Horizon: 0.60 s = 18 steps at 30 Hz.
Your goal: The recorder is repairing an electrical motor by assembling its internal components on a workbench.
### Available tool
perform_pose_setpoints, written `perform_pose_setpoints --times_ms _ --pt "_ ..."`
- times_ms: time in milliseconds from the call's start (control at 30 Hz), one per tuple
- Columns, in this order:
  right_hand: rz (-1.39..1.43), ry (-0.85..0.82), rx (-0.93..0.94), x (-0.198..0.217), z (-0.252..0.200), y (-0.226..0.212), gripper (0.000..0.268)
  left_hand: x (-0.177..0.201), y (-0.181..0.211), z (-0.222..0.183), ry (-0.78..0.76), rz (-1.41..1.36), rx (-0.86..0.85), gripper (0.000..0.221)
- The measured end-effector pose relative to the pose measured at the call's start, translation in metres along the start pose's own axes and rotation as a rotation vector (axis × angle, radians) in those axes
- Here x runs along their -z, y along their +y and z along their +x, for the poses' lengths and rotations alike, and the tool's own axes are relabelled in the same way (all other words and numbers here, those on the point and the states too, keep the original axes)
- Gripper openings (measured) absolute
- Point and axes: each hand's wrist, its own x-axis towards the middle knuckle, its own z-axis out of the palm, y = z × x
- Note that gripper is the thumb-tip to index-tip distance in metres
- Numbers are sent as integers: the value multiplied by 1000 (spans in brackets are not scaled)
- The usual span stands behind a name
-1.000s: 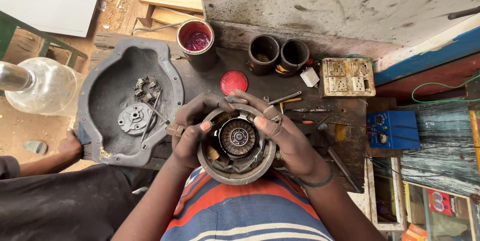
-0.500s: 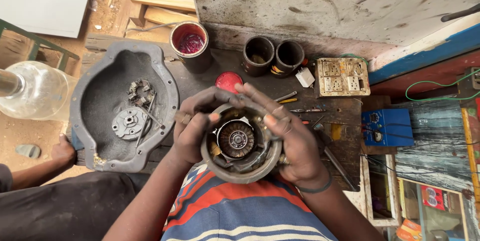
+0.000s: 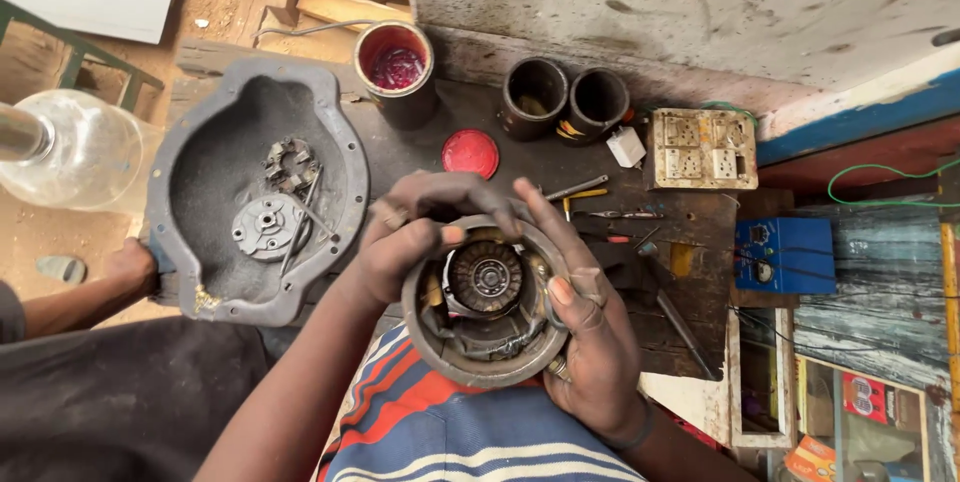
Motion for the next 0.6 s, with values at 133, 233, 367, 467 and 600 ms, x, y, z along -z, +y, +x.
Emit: perform_pose_setpoints --times_ms 133,233,367,467,600 --pt "-156 80 55 -3 -3 9 77 3 -7 3 -26 -42 47 72" --pt "-237 76 29 -1 -3 8 76 5 -14 3 -45 -137 32 72" --pt "-491 40 66 4 0 6 70 9 -19 2 -30 -129 46 72" --pt "-540 29 95 16 3 3 66 7 -18 -2 -28 -142 46 73" --pt "-801 5 187 37 2 2 60 -3 -13 -14 39 -302 81 69"
